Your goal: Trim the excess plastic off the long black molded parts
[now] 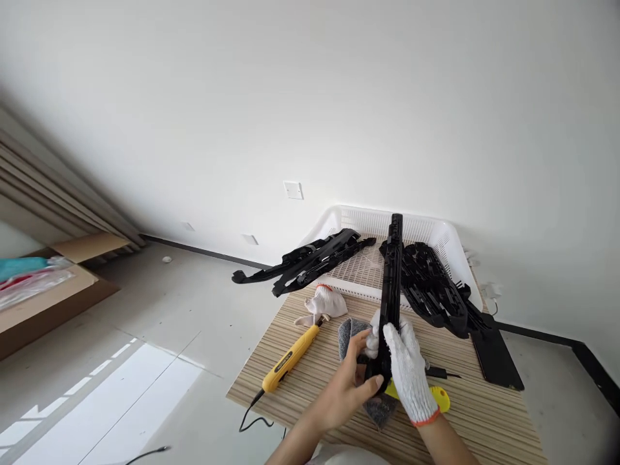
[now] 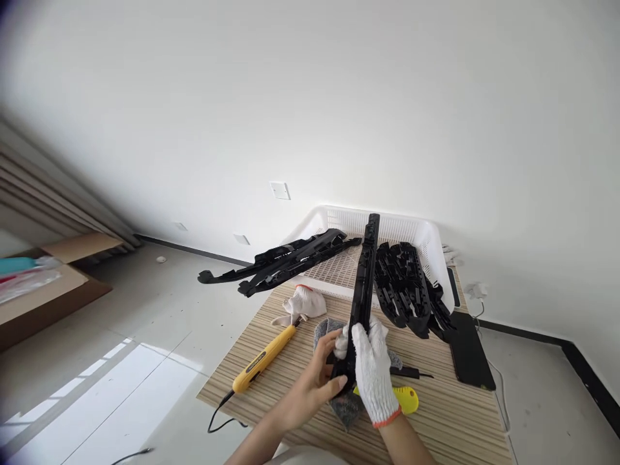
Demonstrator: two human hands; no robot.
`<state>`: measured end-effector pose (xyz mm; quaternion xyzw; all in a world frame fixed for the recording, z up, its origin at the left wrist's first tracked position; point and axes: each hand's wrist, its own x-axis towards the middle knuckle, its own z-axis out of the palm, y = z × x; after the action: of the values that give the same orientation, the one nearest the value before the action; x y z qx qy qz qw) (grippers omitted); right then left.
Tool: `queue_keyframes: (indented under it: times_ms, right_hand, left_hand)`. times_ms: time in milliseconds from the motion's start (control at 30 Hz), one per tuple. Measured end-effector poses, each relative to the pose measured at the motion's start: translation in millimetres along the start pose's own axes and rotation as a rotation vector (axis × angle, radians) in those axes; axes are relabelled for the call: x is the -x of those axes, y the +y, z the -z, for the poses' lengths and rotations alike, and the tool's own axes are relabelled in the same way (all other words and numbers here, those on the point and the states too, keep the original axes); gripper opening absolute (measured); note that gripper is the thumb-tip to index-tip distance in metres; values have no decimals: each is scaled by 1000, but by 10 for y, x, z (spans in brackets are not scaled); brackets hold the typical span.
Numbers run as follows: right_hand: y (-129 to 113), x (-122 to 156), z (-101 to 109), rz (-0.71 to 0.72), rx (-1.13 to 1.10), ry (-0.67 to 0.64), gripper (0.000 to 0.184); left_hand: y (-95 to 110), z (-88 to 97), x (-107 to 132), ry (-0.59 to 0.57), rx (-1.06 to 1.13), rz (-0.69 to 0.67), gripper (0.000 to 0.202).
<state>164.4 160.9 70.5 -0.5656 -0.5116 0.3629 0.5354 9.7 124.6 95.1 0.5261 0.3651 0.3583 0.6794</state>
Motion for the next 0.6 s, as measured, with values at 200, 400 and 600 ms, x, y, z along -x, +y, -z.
queue_keyframes:
  times_ms: [200, 400, 600]
  right_hand:
    - [-320, 71, 133, 6, 115, -210, 53]
    - [-493, 352, 693, 73, 570, -264, 49]
    - [15, 663, 1032, 440, 1007, -423, 34]
  left_hand:
    - [34, 60, -83, 7, 195, 92, 73]
    - [106, 185, -81, -62, 272, 102, 54]
    - [133, 287, -71, 20, 176, 130, 56]
